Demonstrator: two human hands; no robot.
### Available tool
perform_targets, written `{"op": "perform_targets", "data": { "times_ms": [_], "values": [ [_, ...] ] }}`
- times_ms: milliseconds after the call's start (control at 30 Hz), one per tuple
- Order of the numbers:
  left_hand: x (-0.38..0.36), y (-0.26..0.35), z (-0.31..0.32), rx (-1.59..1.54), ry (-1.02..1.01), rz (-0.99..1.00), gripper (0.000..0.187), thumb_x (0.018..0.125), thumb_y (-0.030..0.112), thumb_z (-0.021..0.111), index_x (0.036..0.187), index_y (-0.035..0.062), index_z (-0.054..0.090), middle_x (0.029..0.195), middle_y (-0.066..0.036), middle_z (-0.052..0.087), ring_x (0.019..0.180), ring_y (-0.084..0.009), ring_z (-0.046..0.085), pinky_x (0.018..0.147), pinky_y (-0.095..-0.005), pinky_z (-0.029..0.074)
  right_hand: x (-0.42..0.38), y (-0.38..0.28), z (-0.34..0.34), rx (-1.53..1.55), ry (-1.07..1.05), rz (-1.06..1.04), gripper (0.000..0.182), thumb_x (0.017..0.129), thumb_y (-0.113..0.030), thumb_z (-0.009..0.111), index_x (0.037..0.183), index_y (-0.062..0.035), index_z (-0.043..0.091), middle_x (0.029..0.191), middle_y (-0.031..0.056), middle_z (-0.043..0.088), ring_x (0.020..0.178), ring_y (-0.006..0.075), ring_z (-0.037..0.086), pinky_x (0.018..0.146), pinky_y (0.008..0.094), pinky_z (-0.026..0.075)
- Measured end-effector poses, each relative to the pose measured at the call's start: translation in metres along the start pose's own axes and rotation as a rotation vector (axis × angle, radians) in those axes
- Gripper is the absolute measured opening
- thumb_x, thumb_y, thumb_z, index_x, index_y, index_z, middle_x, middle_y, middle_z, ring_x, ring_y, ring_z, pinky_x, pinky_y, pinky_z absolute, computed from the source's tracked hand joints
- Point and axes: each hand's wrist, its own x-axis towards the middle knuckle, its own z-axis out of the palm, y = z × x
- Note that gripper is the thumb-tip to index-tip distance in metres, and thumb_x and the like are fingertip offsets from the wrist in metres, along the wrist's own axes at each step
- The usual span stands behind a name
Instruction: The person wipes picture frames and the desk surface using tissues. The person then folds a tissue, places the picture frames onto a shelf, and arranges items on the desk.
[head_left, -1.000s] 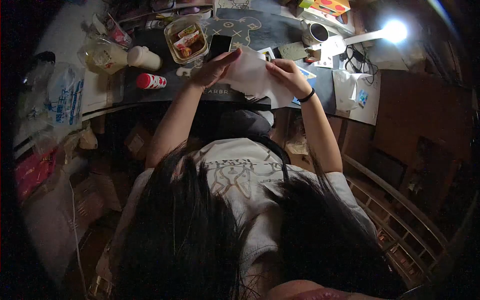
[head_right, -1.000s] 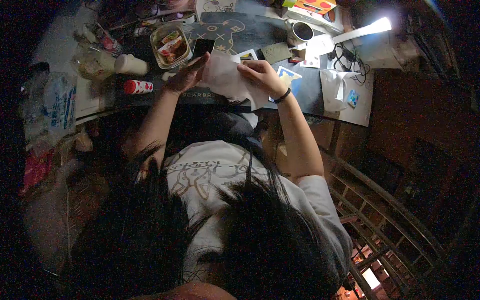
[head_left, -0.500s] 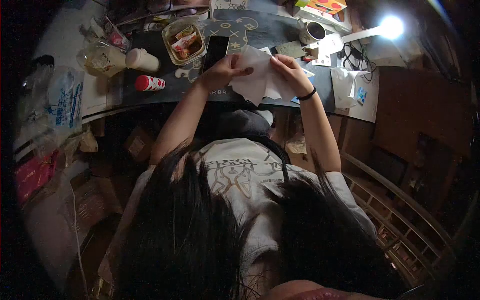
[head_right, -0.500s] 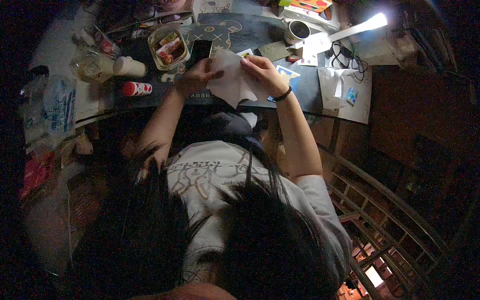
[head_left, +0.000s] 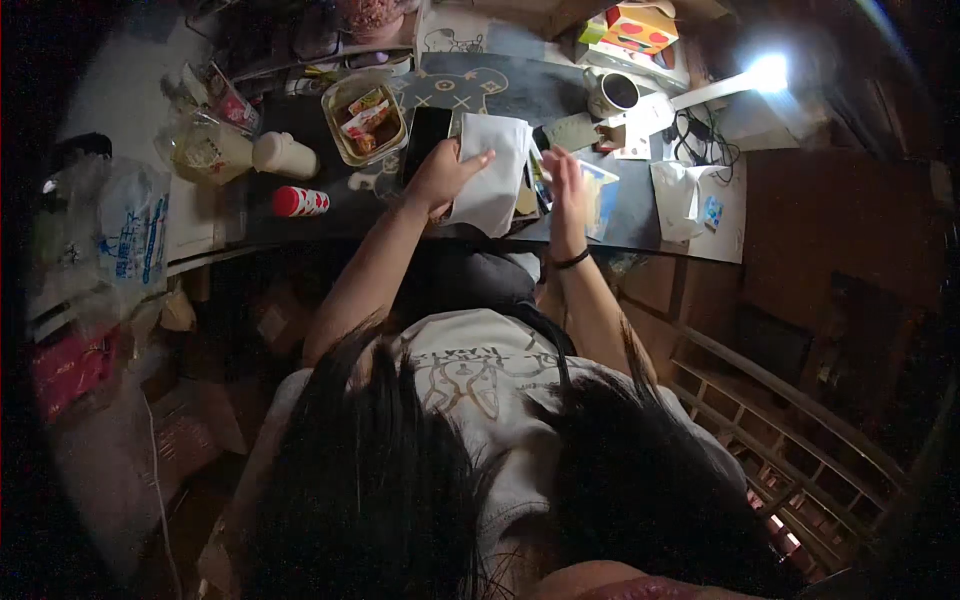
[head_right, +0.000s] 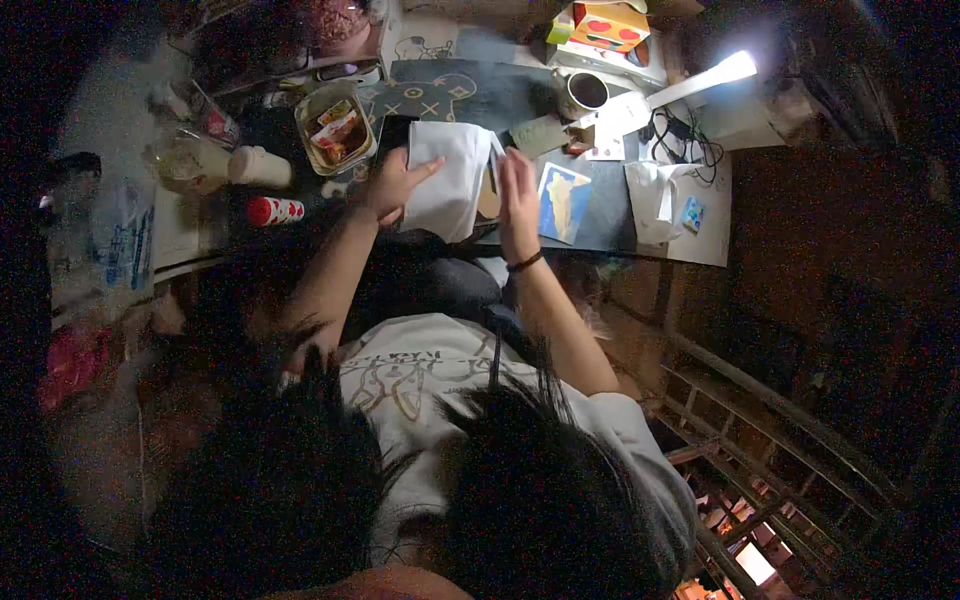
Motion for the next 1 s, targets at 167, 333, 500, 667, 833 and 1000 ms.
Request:
{"op": "perform_targets", "data": {
  "times_ms": [167, 333, 500, 667, 833, 1000],
  "values": [
    [0.013, -0.013, 0.004, -0.12, 0.011, -0.023, 0.027, 0.087, 0.015, 0.059, 0.108, -0.0011, 0.053, 0.098, -0.009, 0.061, 0.084, -0.0157, 0.058, 0.073, -0.0304, 0.048, -0.006, 0.025, 0.019, 0.626, -0.387, 0.51, 0.049, 0.091, -0.04, 0.046, 0.127, -0.0062, 0.043, 0.118, 0.009, 0.054, 0.105, 0.0213, 0.054, 0.088, 0.0356, 0.044],
    [0.036, -0.038, -0.016, -0.058, 0.031, 0.334, 0.035, 0.089, 0.005, 0.053, 0.122, 0.0004, 0.043, 0.111, -0.01, 0.057, 0.099, -0.0169, 0.056, 0.077, -0.0302, 0.048, 0.025, 0.032, 0.029, 0.388, -0.113, 0.584, 0.025, 0.088, -0.023, 0.055, 0.103, -0.003, 0.058, 0.093, 0.0045, 0.062, 0.077, 0.015, 0.059, 0.067, 0.0279, 0.047],
    [-0.001, -0.074, -0.063, 0.149, 0.437, 0.32, 0.025, 0.092, 0.009, 0.049, 0.115, 0.0009, 0.045, 0.101, -0.01, 0.06, 0.09, -0.0145, 0.06, 0.067, -0.0244, 0.051, 0.133, 0.073, 0.0, -0.385, 0.038, -0.073, 0.018, 0.084, -0.012, 0.053, 0.095, 0.0004, 0.059, 0.087, 0.0119, 0.064, 0.072, 0.0264, 0.06, 0.063, 0.0352, 0.048],
    [-0.05, -0.116, -0.076, 0.176, 0.697, 0.181, 0.025, 0.091, 0.022, 0.054, 0.108, 0.0034, 0.051, 0.093, -0.007, 0.06, 0.08, -0.0133, 0.059, 0.063, -0.0253, 0.047, 0.26, 0.04, 0.045, -0.947, 0.117, -0.782, 0.036, 0.081, 0.002, 0.039, 0.116, 0.001, 0.048, 0.121, 0.0255, 0.047, 0.107, 0.0433, 0.047, 0.087, 0.0423, 0.043],
    [-0.059, -0.132, -0.099, 0.464, 0.735, 0.165, 0.019, 0.09, 0.018, 0.055, 0.101, 0.0027, 0.053, 0.078, -0.007, 0.058, 0.068, -0.0154, 0.058, 0.057, -0.0292, 0.045, 0.366, 0.147, 0.053, -1.102, 0.038, -0.47, 0.056, 0.077, 0.002, 0.037, 0.132, -0.0077, 0.039, 0.132, 0.0264, 0.037, 0.118, 0.042, 0.038, 0.099, 0.0426, 0.035],
    [-0.037, -0.156, -0.121, 0.713, 0.823, 0.184, 0.018, 0.09, 0.017, 0.054, 0.101, 0.0027, 0.053, 0.076, -0.007, 0.059, 0.069, -0.0174, 0.059, 0.058, -0.0315, 0.047, 0.396, 0.184, 0.084, -1.312, 0.178, -0.2, 0.064, 0.079, -0.016, 0.05, 0.14, -0.0203, 0.03, 0.141, 0.0173, 0.03, 0.132, 0.0371, 0.021, 0.104, 0.051, 0.02]
  ]
}}
